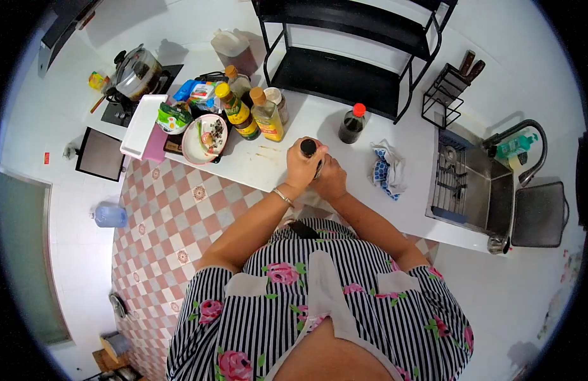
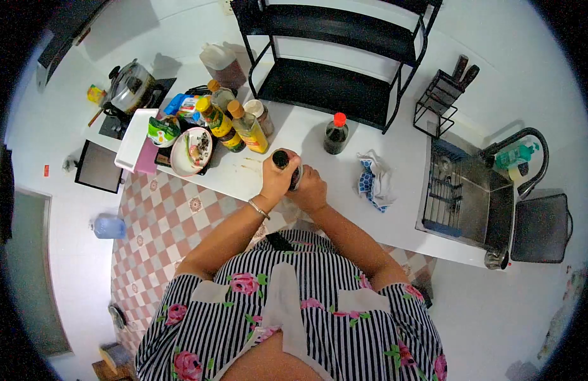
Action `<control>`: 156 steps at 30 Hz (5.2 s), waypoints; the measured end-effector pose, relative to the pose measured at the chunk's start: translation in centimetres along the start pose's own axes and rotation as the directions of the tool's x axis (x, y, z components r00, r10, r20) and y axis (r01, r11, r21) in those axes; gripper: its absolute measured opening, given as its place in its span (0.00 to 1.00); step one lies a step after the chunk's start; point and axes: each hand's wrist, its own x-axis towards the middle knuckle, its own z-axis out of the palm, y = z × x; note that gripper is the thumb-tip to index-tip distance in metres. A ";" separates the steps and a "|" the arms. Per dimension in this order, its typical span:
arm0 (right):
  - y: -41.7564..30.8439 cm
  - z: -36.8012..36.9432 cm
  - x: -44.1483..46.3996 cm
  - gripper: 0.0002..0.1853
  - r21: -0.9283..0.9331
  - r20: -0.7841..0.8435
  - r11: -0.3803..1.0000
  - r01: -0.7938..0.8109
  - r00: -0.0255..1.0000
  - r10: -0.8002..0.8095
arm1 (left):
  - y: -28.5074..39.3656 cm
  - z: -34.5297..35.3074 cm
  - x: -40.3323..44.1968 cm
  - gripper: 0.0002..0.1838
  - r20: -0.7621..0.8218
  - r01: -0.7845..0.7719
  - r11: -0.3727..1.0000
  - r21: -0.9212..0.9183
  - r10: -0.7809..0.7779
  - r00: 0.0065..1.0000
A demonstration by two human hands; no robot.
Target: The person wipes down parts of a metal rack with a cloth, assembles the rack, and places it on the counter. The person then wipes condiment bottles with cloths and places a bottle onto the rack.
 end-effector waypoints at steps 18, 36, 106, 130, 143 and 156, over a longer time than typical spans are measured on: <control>-5.4 -14.8 -3.9 0.34 0.742 0.652 0.022 -0.670 0.729 0.208 | 8.3 -4.9 -6.6 0.32 0.253 -0.225 0.945 0.237 0.164 0.953; -7.2 -6.2 4.4 0.09 0.581 -0.036 0.791 0.190 0.977 -0.208 | 1.0 -1.2 -3.8 0.24 -0.040 -0.232 0.972 0.050 0.234 0.972; -11.8 -14.3 5.3 0.12 0.932 -0.043 0.363 -0.009 0.990 0.135 | 5.7 -3.7 1.8 0.21 0.396 0.246 0.913 -0.326 -0.105 0.912; -11.2 -13.7 5.4 0.11 0.859 -0.292 0.459 0.228 0.954 0.072 | -8.0 -1.7 -3.7 0.25 0.345 0.608 0.307 -0.732 -0.603 0.719; -6.7 -16.2 2.8 0.13 0.787 -0.317 0.600 0.147 0.930 0.187 | -2.3 -6.0 4.8 0.50 0.488 0.120 0.785 0.607 -0.488 0.724; -8.3 -18.6 4.5 0.09 0.899 -0.093 0.424 0.112 0.993 -0.066 | 2.2 -0.2 -1.5 0.36 0.557 0.132 0.982 -0.134 -0.035 0.830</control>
